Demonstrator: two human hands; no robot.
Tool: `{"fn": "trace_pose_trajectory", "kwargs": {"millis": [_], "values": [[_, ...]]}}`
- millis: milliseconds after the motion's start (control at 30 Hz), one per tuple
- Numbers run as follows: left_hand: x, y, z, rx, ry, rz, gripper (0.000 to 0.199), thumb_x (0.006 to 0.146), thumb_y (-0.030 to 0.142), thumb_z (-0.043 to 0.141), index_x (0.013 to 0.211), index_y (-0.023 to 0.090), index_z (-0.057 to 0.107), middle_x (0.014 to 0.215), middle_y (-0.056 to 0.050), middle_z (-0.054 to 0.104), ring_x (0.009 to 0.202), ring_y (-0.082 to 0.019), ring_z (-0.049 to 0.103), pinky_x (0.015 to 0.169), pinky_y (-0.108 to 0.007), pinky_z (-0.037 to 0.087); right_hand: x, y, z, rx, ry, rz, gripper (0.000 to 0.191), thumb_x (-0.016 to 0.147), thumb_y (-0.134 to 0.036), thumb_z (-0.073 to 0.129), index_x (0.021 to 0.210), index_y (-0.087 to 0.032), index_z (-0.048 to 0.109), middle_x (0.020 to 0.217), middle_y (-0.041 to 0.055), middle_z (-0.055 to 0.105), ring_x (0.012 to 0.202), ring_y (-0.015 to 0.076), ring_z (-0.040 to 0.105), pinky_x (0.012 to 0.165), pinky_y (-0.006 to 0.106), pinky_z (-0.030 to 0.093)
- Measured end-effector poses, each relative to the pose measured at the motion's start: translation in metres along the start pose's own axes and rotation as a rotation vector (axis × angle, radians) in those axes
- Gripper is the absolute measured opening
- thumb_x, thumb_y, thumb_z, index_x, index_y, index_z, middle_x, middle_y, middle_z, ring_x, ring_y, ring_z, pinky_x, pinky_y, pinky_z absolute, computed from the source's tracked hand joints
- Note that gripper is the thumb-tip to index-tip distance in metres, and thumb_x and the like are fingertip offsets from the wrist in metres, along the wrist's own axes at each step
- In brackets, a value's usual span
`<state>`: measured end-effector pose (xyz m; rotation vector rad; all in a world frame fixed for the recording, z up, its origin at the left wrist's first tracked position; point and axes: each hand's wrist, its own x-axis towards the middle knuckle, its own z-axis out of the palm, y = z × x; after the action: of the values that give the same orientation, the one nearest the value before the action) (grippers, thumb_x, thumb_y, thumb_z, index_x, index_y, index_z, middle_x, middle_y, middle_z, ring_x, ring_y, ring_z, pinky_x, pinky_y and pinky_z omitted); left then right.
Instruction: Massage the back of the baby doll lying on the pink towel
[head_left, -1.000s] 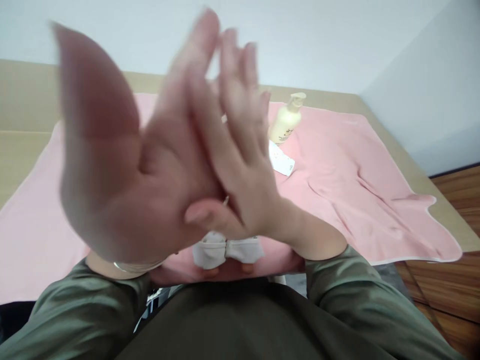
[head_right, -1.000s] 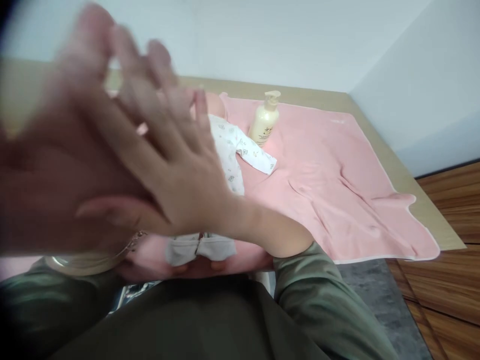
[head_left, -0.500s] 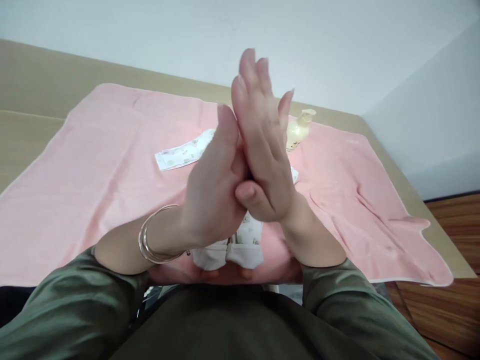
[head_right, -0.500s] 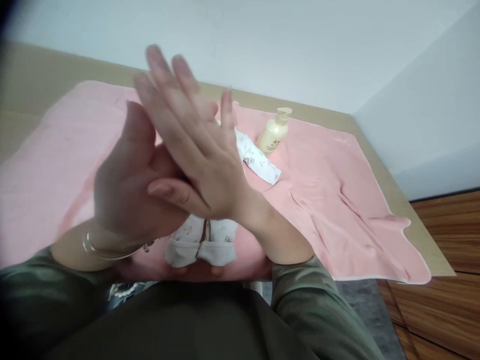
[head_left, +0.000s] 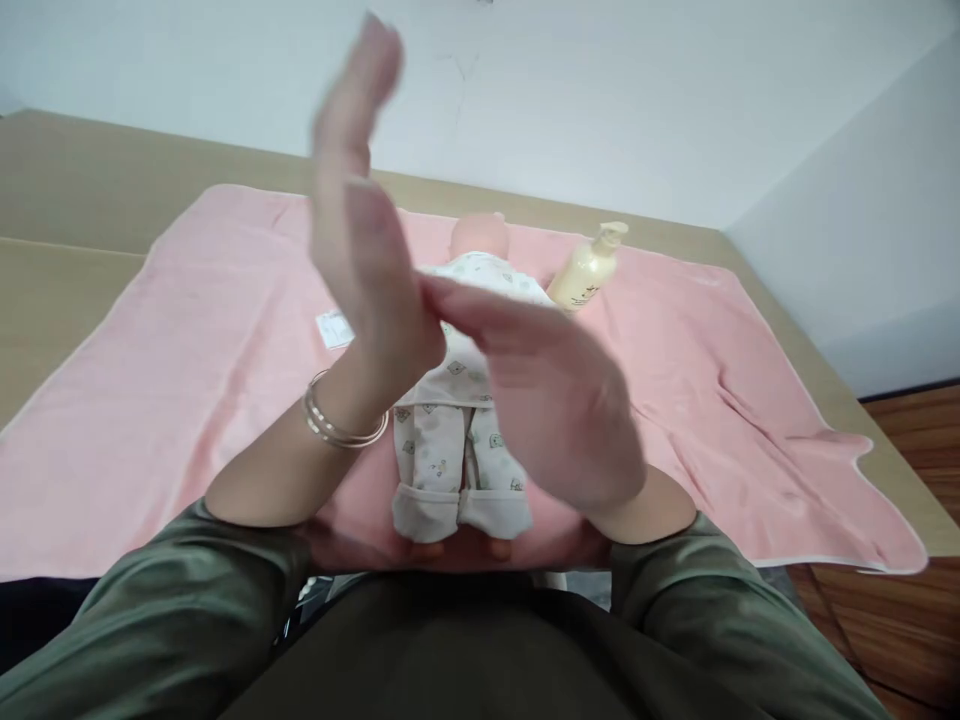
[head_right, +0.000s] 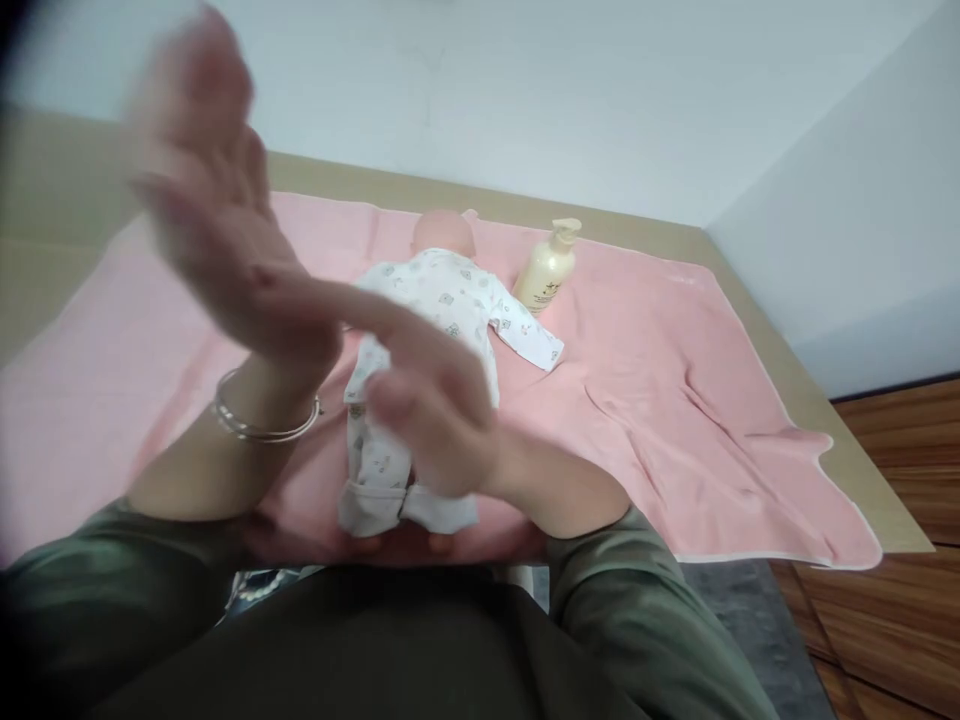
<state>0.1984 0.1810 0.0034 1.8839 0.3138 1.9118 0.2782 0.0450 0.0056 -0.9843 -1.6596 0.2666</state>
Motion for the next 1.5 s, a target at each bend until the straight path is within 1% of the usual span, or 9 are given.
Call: {"fn": "trace_pose_trajectory", "kwargs": {"millis": [67,167,300,467,700,1000,1167,1300,1500], "values": [[-0.006,-0.017,0.014,0.045,-0.074,-0.127,0.063,0.117,0.059,0.017,0.148,0.018,0.053,0.161,-0.004,0.063,0.157,-0.014,0.052,0.137,-0.032,0.043,0.010,0.027,-0.010,0.397,0.227,-0.041,0.026,0.110,-0.040,0.050,0.128,-0.031,0.067,0.128,-0.0032,0.080,0.123,0.0189,0.079,0.114,0.043,0.066],[-0.020,-0.054,0.032,0.167,-0.290,-0.535,0.046,0.118,0.039,0.033,0.152,0.015,0.050,0.165,-0.009,0.059,0.159,-0.017,0.050,0.136,-0.035,0.040,0.022,0.081,-0.015,-0.019,0.419,0.065,0.021,0.104,-0.031,0.055,0.118,-0.025,0.068,0.125,0.0042,0.078,0.113,0.0188,0.079,0.106,0.038,0.066],[-0.045,-0.110,0.041,0.302,-0.466,-0.667,0.048,0.107,0.032,0.048,0.152,0.020,0.057,0.166,-0.014,0.058,0.161,-0.031,0.048,0.138,-0.049,0.035,0.022,0.135,-0.005,-0.599,0.016,0.386,0.046,0.097,-0.015,0.041,0.130,-0.014,0.073,0.148,0.0134,0.071,0.147,0.0249,0.062,0.131,0.045,0.048],[-0.058,-0.140,0.039,0.393,-0.562,-0.664,0.047,0.102,0.024,0.038,0.131,0.020,0.075,0.140,-0.012,0.077,0.136,-0.028,0.068,0.125,-0.045,0.050,0.017,0.154,0.006,-0.763,-0.289,0.448,0.057,0.099,-0.013,0.042,0.152,-0.007,0.063,0.170,0.0165,0.051,0.168,0.0311,0.034,0.143,0.058,0.021],[-0.055,-0.136,0.039,0.407,-0.593,-0.639,0.044,0.100,0.025,0.042,0.126,0.021,0.077,0.136,-0.012,0.079,0.130,-0.032,0.069,0.120,-0.048,0.053,0.019,0.190,-0.034,-0.730,-0.092,0.641,0.055,0.109,-0.036,0.045,0.158,-0.017,0.060,0.171,0.0142,0.050,0.163,0.0300,0.043,0.139,0.057,0.027],[-0.057,-0.135,0.039,0.434,-0.595,-0.655,0.045,0.099,0.025,0.042,0.127,0.019,0.077,0.135,-0.012,0.080,0.128,-0.030,0.070,0.119,-0.045,0.053,0.012,0.143,0.022,-0.904,-0.176,0.608,0.062,0.105,-0.026,0.047,0.164,-0.005,0.048,0.179,0.0242,0.031,0.170,0.0457,0.024,0.138,0.072,0.017],[-0.056,-0.135,0.040,0.452,-0.607,-0.638,0.048,0.099,0.023,0.041,0.130,0.015,0.076,0.139,-0.015,0.078,0.132,-0.032,0.069,0.121,-0.045,0.052,0.019,0.154,-0.005,-0.789,-0.340,0.510,0.061,0.104,-0.027,0.048,0.164,-0.014,0.053,0.179,0.0126,0.038,0.171,0.0345,0.026,0.142,0.063,0.013],[-0.056,-0.135,0.041,0.469,-0.617,-0.622,0.048,0.100,0.025,0.039,0.130,0.017,0.076,0.138,-0.014,0.078,0.131,-0.031,0.070,0.120,-0.045,0.052,0.024,0.175,-0.035,-0.777,-0.254,0.698,0.071,0.108,-0.047,0.049,0.171,-0.016,0.042,0.182,0.0128,0.031,0.171,0.0366,0.026,0.140,0.068,0.014],[-0.056,-0.134,0.040,0.508,-0.641,-0.639,0.049,0.101,0.025,0.038,0.133,0.017,0.075,0.141,-0.014,0.077,0.132,-0.029,0.070,0.120,-0.042,0.052,0.019,0.145,0.005,-0.995,-0.166,0.856,0.071,0.113,-0.040,0.040,0.171,0.000,0.034,0.178,0.0273,0.031,0.169,0.0447,0.027,0.138,0.064,0.022]]}}
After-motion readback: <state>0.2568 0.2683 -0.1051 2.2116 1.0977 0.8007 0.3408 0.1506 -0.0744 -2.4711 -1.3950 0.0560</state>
